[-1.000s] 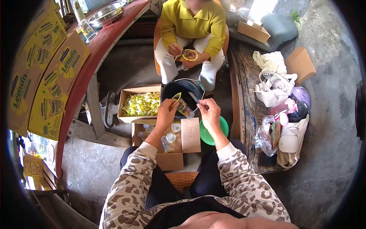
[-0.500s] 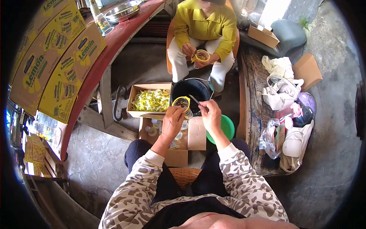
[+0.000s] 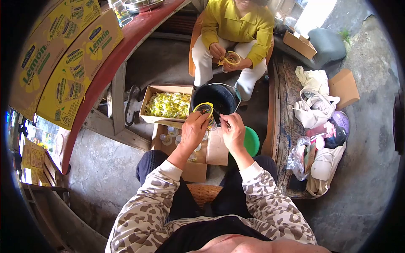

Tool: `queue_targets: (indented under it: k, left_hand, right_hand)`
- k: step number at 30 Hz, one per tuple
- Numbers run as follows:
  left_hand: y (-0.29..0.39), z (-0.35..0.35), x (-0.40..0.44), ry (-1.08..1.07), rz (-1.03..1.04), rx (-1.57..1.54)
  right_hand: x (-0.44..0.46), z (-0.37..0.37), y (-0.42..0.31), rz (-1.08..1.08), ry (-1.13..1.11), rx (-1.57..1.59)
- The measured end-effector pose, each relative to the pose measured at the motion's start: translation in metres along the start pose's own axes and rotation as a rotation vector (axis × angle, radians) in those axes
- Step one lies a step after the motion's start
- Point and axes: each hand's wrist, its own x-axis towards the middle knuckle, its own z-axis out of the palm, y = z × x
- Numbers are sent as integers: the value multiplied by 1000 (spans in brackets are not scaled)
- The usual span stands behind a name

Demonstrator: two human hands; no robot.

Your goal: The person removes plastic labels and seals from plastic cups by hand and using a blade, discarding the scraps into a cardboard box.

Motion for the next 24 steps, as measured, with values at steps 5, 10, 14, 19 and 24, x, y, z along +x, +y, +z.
queue_targets:
  k: [5,10,14,19,24]
  left_hand:
    - [1,-4,1,-31,-23,-3]
    - [3,-9,2,-43,-53,3]
    - [2,-6,1,-43,-47,9]
    - [7,-5,-1,-63,-34,19]
    - [10,-2,-4,-67,-32,-3]
  right_hand:
    - [0,-1,-1,-51,13,-80]
    - [-1,-2,-4,-52,-11,-119]
    - [0,-2,-8,-69,-38,-155]
    - [0,-1,-6,-113,-51,-204]
    - [-3,3,-2,-142,-57,-233]
